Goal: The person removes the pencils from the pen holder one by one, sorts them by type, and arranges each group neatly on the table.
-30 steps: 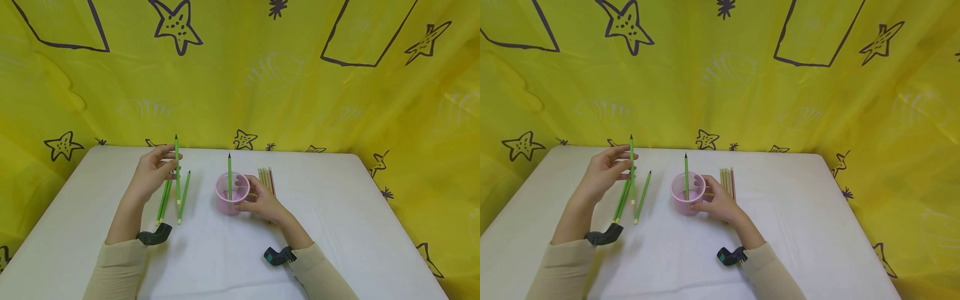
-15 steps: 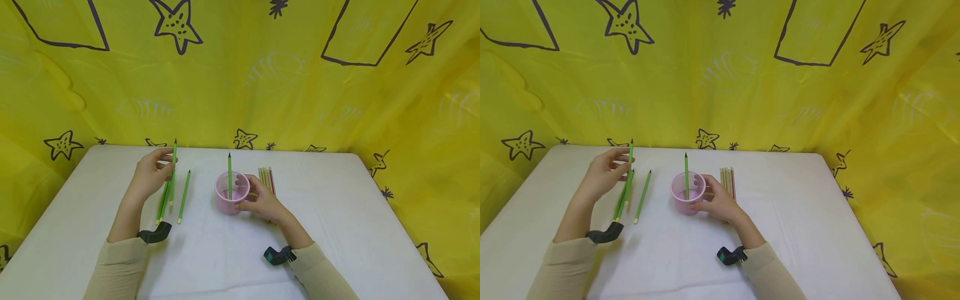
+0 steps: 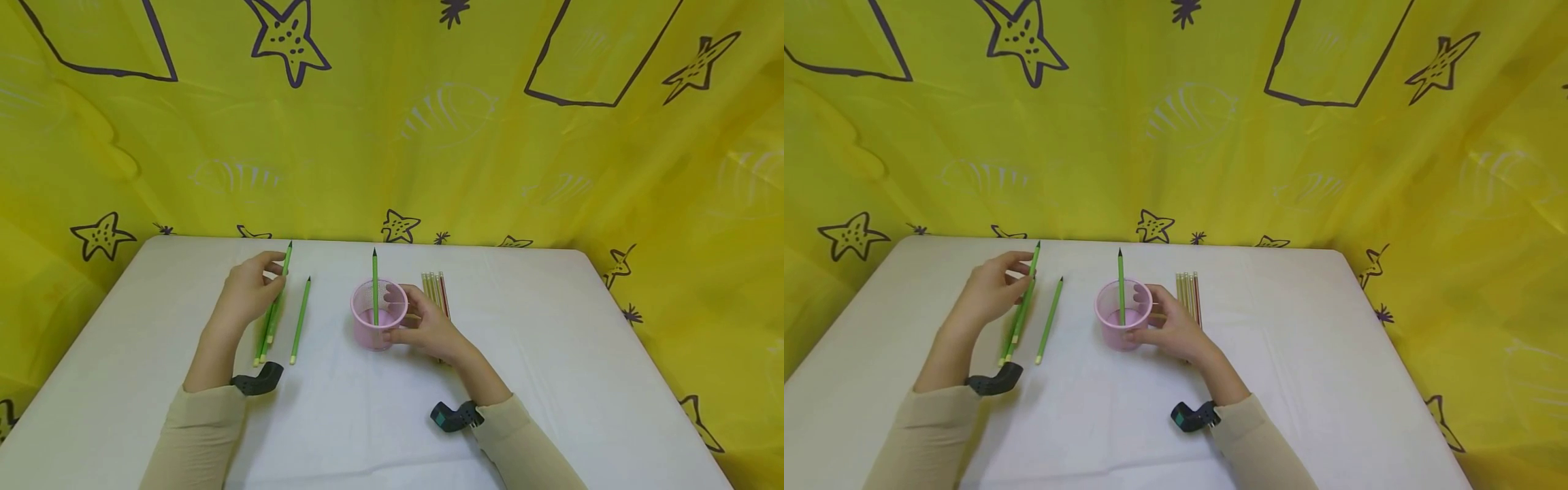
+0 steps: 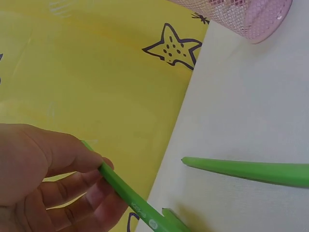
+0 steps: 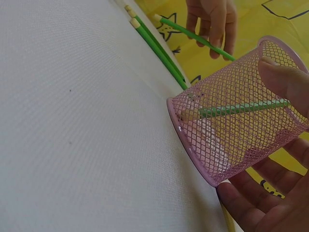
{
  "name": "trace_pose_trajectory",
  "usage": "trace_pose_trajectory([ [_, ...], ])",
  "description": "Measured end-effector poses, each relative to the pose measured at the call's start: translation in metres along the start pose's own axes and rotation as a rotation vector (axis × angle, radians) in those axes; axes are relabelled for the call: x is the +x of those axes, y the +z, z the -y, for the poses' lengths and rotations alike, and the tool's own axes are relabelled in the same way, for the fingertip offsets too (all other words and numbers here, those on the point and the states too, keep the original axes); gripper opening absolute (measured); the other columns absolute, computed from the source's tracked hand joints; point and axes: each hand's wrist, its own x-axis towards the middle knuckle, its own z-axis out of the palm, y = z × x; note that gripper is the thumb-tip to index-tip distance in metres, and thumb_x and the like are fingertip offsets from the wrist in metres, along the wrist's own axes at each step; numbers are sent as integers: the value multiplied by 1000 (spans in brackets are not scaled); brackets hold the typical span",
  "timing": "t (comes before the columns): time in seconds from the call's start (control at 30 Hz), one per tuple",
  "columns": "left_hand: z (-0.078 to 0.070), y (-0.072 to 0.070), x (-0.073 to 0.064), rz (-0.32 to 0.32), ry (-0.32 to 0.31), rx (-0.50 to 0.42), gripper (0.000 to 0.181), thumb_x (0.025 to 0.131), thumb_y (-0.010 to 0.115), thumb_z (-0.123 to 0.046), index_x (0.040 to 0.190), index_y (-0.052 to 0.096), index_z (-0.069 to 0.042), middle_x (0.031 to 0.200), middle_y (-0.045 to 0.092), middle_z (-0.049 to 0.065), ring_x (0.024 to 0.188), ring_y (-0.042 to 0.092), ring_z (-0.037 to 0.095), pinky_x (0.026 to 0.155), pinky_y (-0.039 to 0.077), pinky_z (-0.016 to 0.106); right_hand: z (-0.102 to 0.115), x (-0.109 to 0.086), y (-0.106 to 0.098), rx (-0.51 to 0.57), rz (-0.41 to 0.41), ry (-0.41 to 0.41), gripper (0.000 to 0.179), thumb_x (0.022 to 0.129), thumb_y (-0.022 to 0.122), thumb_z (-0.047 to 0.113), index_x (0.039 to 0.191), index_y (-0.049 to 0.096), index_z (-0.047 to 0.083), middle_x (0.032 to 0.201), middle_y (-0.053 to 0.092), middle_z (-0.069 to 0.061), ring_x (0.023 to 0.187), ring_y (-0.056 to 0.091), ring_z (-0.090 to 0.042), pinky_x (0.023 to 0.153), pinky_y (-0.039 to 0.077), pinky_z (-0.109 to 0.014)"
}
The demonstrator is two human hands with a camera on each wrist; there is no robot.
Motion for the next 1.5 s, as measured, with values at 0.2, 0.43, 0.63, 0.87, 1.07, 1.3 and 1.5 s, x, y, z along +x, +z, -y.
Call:
trace_pose_trajectory([
  [0.2, 3, 4, 2, 64, -44, -8, 48, 97, 52, -10, 144, 47, -1, 122, 63, 25, 99, 65, 37, 71, 59, 38, 0, 0, 1, 6, -1, 4, 80, 76, 83, 1, 144, 42, 8, 142, 51, -13, 129, 52, -36, 107, 47, -49],
  [0.43, 6, 6, 4, 129, -76, -31, 51, 95, 54, -8, 145, 44, 1, 120, 62, 26, 73, 67, 24, 62, 57, 30, 3, -1, 1, -1, -2, 0, 80, 76, 83, 1, 144, 42, 7, 143, 50, -14, 130, 51, -36, 109, 45, -50],
  [0.63, 8, 7, 5, 153, -105, -24, 53, 94, 54, -8, 145, 43, 1, 121, 62, 26, 65, 66, 20, 63, 56, 30, 3, 0, 1, 3, -1, 7, 80, 76, 82, -1, 145, 41, 6, 144, 50, -15, 130, 51, -36, 107, 47, -49],
  [0.87, 11, 9, 6, 165, -134, -7, 53, 95, 55, -9, 146, 43, 0, 122, 61, 25, 65, 65, 20, 63, 55, 29, 2, 0, 0, -5, 3, 13, 82, 76, 83, 2, 146, 40, 6, 145, 49, -14, 130, 51, -36, 107, 47, -49],
  [1.07, 12, 10, 6, 164, -159, 15, 54, 94, 55, -8, 146, 42, 1, 123, 62, 25, 67, 65, 20, 62, 54, 28, 2, 0, 0, -14, -2, 22, 83, 76, 83, 1, 146, 40, 7, 145, 49, -15, 130, 52, -35, 107, 47, -48],
  [1.3, 13, 10, 6, 144, -175, 40, 54, 93, 58, -8, 145, 44, -1, 122, 64, 24, 68, 65, 19, 63, 54, 28, 2, 0, 1, -6, -1, 15, 82, 77, 83, 2, 146, 40, 6, 145, 49, -16, 130, 52, -37, 108, 47, -49],
  [1.5, 11, 10, 4, 138, -206, 47, 55, 93, 62, -11, 144, 44, -1, 122, 66, 22, 75, 68, 21, 66, 55, 29, 2, -1, 1, -14, -6, 16, 82, 77, 83, 1, 146, 40, 6, 145, 49, -16, 130, 52, -37, 108, 47, -49],
])
